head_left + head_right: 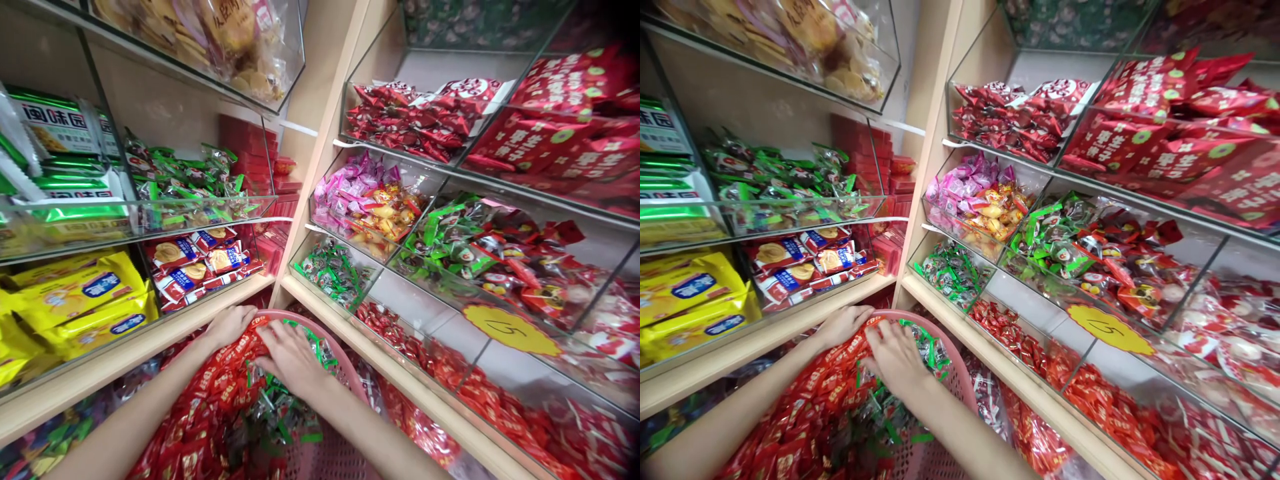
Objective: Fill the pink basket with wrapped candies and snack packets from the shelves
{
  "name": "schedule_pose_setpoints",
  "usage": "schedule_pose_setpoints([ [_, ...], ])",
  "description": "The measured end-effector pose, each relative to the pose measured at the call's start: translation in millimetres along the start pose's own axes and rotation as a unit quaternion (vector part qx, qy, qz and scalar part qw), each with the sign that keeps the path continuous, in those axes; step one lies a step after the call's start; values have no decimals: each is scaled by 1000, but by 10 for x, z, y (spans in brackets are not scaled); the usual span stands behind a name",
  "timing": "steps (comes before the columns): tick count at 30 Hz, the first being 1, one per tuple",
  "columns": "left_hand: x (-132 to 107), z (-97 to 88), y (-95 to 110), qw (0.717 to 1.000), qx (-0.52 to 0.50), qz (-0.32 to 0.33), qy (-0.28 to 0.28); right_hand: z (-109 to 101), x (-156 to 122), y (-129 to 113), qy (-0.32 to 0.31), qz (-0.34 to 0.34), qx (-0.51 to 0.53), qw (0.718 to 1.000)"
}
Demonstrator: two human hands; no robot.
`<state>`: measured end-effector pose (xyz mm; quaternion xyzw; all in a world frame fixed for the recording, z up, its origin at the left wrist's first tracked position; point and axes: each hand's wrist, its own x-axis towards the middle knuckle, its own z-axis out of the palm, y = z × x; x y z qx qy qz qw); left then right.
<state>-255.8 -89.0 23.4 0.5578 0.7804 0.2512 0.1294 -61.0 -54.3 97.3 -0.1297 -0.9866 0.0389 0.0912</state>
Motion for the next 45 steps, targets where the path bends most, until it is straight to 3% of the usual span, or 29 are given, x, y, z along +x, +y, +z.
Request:
schedule_pose_setpoints([
  [4, 5, 1, -13, 1000, 13, 4, -7, -238, 197, 400, 128, 61, 3, 990],
  [7, 11, 4, -21, 1000, 27, 9, -10, -342, 363, 858, 189, 198, 19, 962],
  [9, 12, 2, -15, 999, 37, 10, -11, -352, 455, 1128, 179, 315, 40, 931],
  [11, 9, -7, 1, 999, 45, 3, -11, -325, 527, 1310, 156, 384, 57, 908],
  [16, -1, -25, 24, 999, 44, 12, -9, -195, 651, 1431, 129, 422, 80, 894],
  [24, 3, -1, -14, 1000, 17, 15, -4, -120, 641, 1560, 140, 439, 112, 880],
  [34, -8, -16, 17, 1000, 2, 1, -7, -417, 415, 1597, 181, 397, 148, 887],
  [40, -9, -9, 22, 1000, -2, 2, -8, -588, 254, 1246, 196, 288, 188, 918],
  [45, -19, -17, 29, 1000, -3, -3, -11, -424, 97, 780, 127, 182, 265, 938],
])
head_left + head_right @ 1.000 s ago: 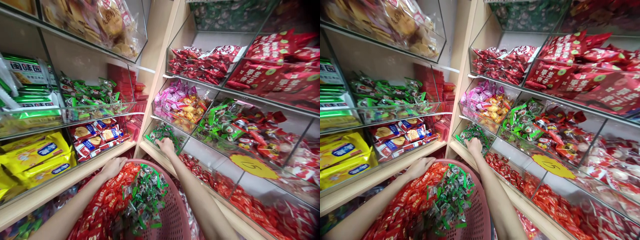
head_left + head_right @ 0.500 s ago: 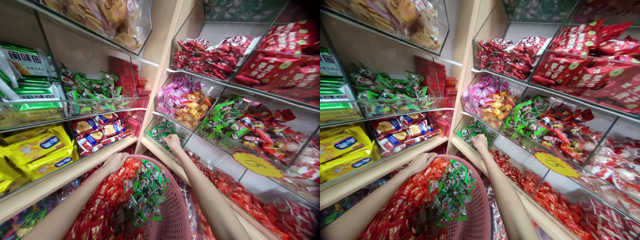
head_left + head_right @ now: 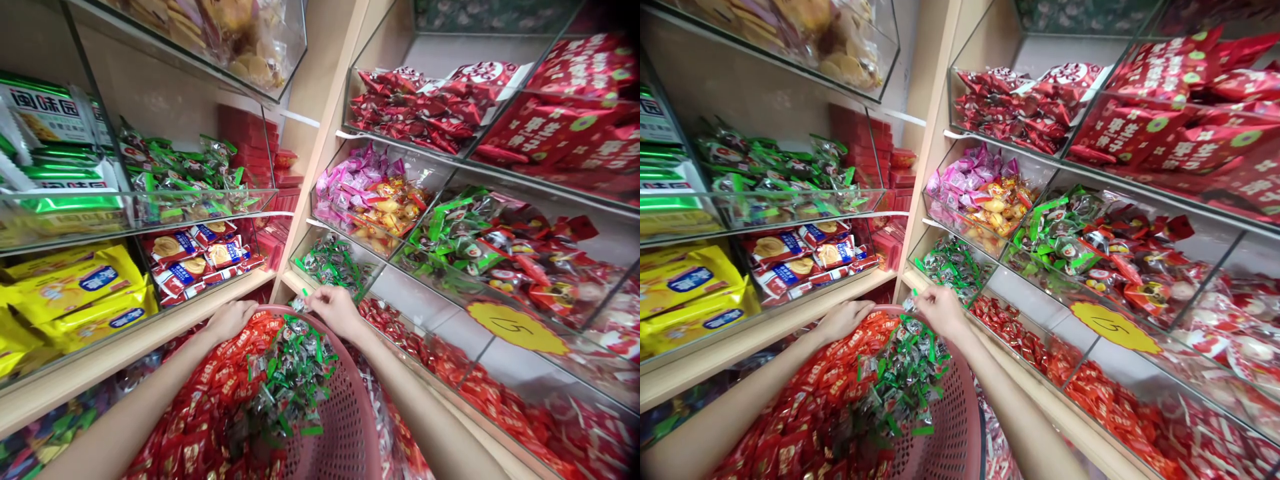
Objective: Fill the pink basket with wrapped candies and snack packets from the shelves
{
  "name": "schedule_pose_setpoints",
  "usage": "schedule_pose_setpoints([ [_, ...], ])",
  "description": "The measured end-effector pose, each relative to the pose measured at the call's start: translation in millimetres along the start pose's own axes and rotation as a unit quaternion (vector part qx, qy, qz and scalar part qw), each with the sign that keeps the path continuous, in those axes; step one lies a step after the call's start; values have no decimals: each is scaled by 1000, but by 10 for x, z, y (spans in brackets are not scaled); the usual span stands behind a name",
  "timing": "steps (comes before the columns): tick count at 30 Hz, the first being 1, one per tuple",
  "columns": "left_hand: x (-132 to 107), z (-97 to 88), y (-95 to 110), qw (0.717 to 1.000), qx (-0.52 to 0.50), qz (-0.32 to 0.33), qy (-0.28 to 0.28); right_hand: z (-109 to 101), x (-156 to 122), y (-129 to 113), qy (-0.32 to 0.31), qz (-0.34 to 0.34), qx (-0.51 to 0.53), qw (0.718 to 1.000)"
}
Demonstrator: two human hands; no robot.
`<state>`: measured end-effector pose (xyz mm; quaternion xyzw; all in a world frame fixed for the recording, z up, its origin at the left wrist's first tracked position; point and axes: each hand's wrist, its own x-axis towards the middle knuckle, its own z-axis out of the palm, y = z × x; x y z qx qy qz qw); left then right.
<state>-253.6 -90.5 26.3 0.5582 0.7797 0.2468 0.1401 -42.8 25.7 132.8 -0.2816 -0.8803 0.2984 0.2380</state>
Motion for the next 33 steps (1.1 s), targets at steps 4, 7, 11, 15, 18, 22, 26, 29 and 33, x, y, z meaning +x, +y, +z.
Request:
schedule_pose_setpoints([
  [4, 1, -2, -1, 1000, 5, 0, -6, 251, -189, 4, -83, 25, 2, 996],
  [7, 9, 3, -3, 1000, 20, 4, -4, 366, -239, 80, -111, 22, -28, 993],
  [11, 10, 3, 4, 1000, 20, 1, -1, 432, -235, 117, -131, 23, -81, 988],
  [15, 2, -5, 14, 1000, 4, 2, 3, 448, -201, 39, -156, 51, -115, 980],
  [18, 0, -5, 12, 1000, 8, 5, 2, 473, -180, -27, -149, 68, -143, 976],
  [22, 3, 6, 3, 1000, 16, 11, 10, 548, -195, -70, -127, 77, -172, 974],
  [26, 4, 8, 3, 1000, 11, 13, 12, 614, -257, -82, -116, 80, -197, 970],
  [29, 2, -1, 7, 1000, 10, 16, 8, 597, -273, -102, -111, 76, -200, 971],
  [33, 2, -10, 4, 1000, 10, 22, 1, 412, -132, -129, -39, 35, -174, 983],
])
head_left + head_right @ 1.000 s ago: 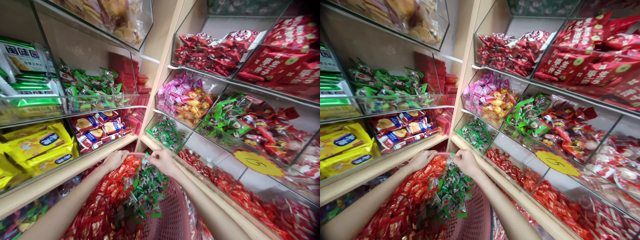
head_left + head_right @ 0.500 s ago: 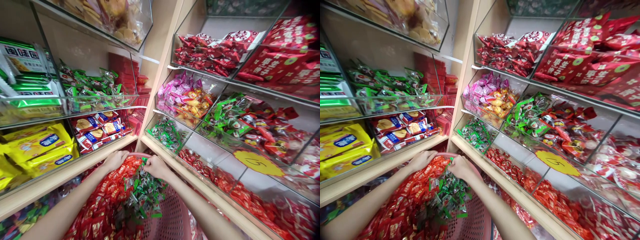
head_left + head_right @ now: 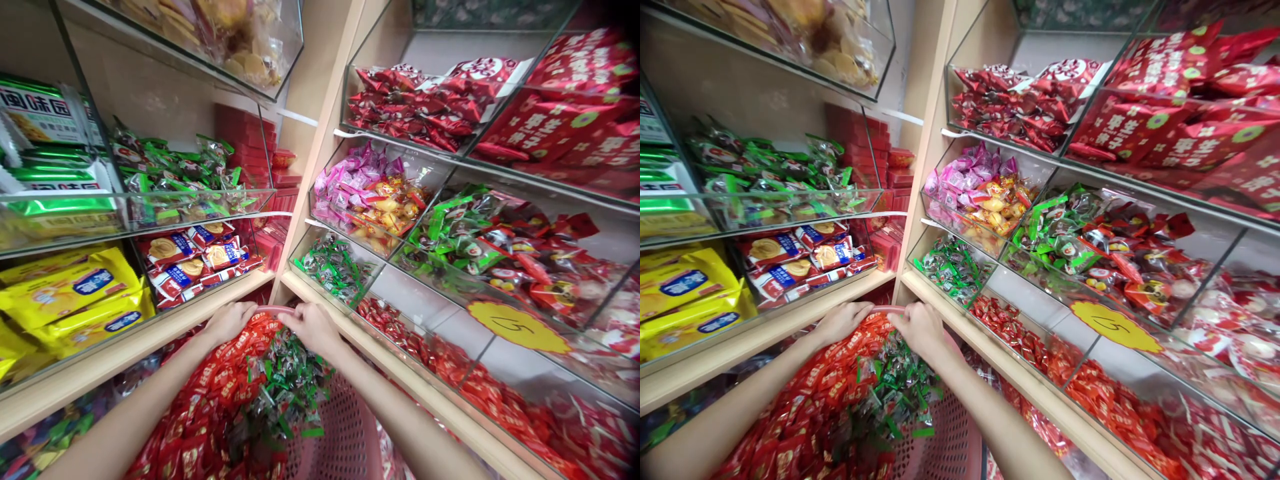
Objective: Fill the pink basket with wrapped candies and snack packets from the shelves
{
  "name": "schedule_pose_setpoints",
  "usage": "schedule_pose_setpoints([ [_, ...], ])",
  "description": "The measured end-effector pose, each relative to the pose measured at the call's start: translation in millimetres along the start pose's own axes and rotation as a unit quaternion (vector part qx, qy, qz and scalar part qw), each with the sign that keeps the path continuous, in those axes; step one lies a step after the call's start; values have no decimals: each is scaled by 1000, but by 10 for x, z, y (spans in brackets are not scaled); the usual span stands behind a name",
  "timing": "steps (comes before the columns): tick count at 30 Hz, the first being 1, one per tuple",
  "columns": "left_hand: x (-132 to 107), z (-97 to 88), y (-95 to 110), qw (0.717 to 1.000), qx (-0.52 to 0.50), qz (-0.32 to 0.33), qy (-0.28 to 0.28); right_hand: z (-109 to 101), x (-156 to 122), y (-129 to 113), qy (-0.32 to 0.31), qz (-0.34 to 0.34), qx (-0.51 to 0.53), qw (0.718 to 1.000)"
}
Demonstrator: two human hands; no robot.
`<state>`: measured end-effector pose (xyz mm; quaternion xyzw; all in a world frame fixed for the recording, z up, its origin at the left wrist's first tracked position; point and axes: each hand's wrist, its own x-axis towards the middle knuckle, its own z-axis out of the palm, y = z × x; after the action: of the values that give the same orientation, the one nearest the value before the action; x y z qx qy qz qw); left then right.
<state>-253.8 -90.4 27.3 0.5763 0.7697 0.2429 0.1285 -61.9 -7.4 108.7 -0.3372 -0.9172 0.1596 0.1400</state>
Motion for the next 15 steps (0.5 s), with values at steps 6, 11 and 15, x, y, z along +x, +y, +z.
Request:
schedule_pose_setpoints([
  [6, 13, 24, -34, 1000, 3, -8, 5, -475, 434, 351, 98, 71, -60, 991],
  [11, 23, 39, -56, 1000, 14, -9, -2, -488, 697, 699, 55, 193, -103, 974],
  [15, 21, 28, -52, 1000, 17, -11, -2, -315, 824, 759, 34, 233, -102, 967],
])
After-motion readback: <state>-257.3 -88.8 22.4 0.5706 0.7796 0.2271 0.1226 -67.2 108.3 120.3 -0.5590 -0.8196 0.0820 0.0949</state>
